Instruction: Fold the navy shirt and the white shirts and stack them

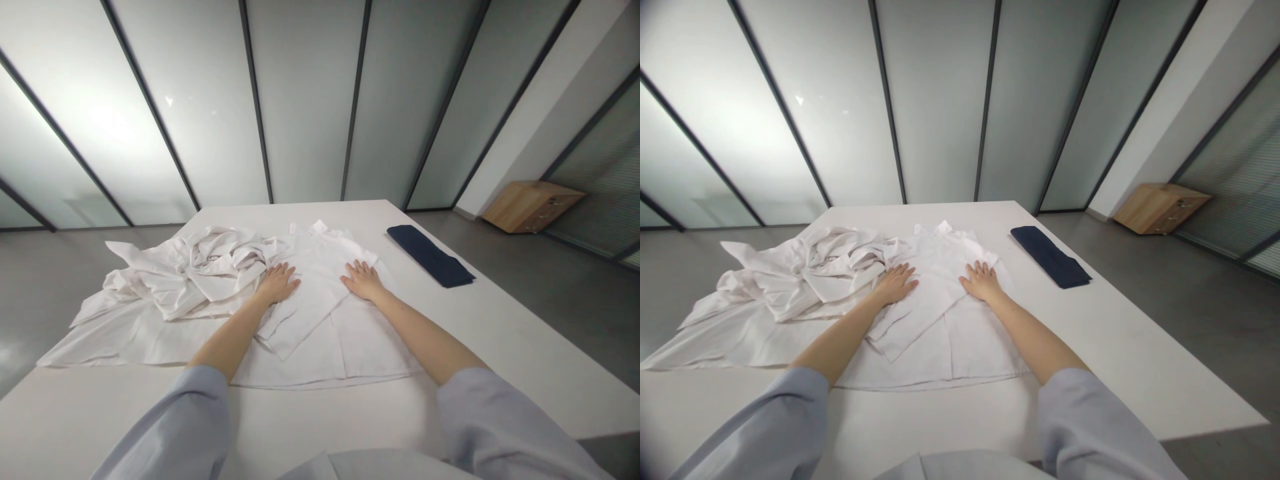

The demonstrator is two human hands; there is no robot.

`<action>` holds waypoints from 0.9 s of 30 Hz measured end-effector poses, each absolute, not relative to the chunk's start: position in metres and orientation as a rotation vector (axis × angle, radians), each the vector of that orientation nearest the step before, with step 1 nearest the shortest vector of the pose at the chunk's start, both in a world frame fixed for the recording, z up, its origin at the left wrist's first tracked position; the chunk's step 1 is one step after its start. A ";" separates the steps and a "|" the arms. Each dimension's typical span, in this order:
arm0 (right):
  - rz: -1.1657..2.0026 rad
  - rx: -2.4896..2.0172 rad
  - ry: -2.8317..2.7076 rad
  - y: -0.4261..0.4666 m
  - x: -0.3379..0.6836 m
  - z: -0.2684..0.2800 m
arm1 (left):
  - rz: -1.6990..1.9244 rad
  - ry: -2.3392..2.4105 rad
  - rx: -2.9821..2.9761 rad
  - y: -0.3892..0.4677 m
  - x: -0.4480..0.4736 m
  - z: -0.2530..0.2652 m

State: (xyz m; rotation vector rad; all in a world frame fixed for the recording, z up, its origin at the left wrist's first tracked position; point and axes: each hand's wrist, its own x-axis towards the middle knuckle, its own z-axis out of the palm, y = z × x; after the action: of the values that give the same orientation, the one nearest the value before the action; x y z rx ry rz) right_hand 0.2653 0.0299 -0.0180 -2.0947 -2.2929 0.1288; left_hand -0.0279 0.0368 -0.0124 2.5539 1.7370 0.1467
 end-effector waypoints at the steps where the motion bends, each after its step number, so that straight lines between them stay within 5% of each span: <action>1: 0.131 -2.094 -2.295 0.029 0.265 -0.018 | 0.146 1.735 2.558 0.036 -0.028 -0.012; 14: 0.128 -2.120 -2.301 0.032 0.267 -0.016 | 0.207 1.812 2.561 0.032 -0.028 -0.013; 27: 0.118 -2.084 -2.308 0.031 0.268 -0.015 | 0.647 1.906 2.612 0.034 -0.034 -0.002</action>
State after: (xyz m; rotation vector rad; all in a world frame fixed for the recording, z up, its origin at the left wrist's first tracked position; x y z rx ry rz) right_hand 0.2675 0.0313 -0.0154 -2.0840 -2.3077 0.1184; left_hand -0.0341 0.0338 -0.0025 2.6118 1.9058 0.6469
